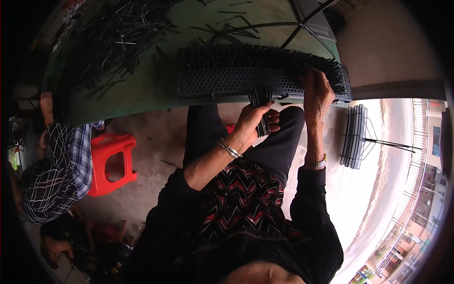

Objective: Inserting bundles of bristles into the holes of a brush frame.

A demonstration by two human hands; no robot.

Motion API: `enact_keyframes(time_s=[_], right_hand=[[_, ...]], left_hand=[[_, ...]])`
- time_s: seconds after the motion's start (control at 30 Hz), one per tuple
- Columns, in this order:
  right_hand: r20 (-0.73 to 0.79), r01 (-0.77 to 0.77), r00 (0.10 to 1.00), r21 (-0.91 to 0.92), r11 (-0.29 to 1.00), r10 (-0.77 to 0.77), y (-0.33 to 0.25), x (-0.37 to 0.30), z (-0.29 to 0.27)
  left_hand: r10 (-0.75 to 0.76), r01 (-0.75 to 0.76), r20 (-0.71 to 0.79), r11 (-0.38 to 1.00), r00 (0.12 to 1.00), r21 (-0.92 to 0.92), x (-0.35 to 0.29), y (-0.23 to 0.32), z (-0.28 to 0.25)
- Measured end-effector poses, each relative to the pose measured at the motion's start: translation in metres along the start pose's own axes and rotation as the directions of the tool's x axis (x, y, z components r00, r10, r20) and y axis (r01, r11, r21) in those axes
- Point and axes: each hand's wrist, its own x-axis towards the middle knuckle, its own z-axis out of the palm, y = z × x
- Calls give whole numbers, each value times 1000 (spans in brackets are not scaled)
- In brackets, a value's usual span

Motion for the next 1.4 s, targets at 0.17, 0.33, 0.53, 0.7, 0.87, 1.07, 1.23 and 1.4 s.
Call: enact_keyframes(time_s=[0.17, 0.33, 0.53, 0.7, 0.87, 1.07, 1.23, 1.4], right_hand=[[100, 2, 995, -4, 1000, -1, -1, 4, -6], [135, 193, 976, -183, 964, -170, 12, 9, 2], [169, 345, 938, -384, 857, -302, 22, 15, 14], [190, 377, 925, -547, 748, -328, 9, 3, 6], [665, -351, 729, 162, 922, 161, -18, -8, -29], [701, -451, 704, 318, 834, 113, -13, -21, -29], [715, -539, 680, 336, 773, 163, -16, -19, -33], [731, -554, 660, 316, 770, 175, -16, -17, -36]], left_hand=[[10, -10, 6, 1000, 1000, 29, -3, -2, 0], [11, -12, 16, 998, 1000, 62, -6, -1, 3], [17, -18, 10, 993, 1000, 113, -9, -1, 5], [35, -43, 71, 992, 997, 118, -15, 0, 9], [61, -74, 85, 986, 994, 148, -21, 1, 10], [70, -87, 104, 980, 992, 179, -23, 0, 14], [44, -61, 107, 986, 993, 157, -21, 1, 12], [29, -52, 107, 976, 994, 212, -18, 2, 10]])
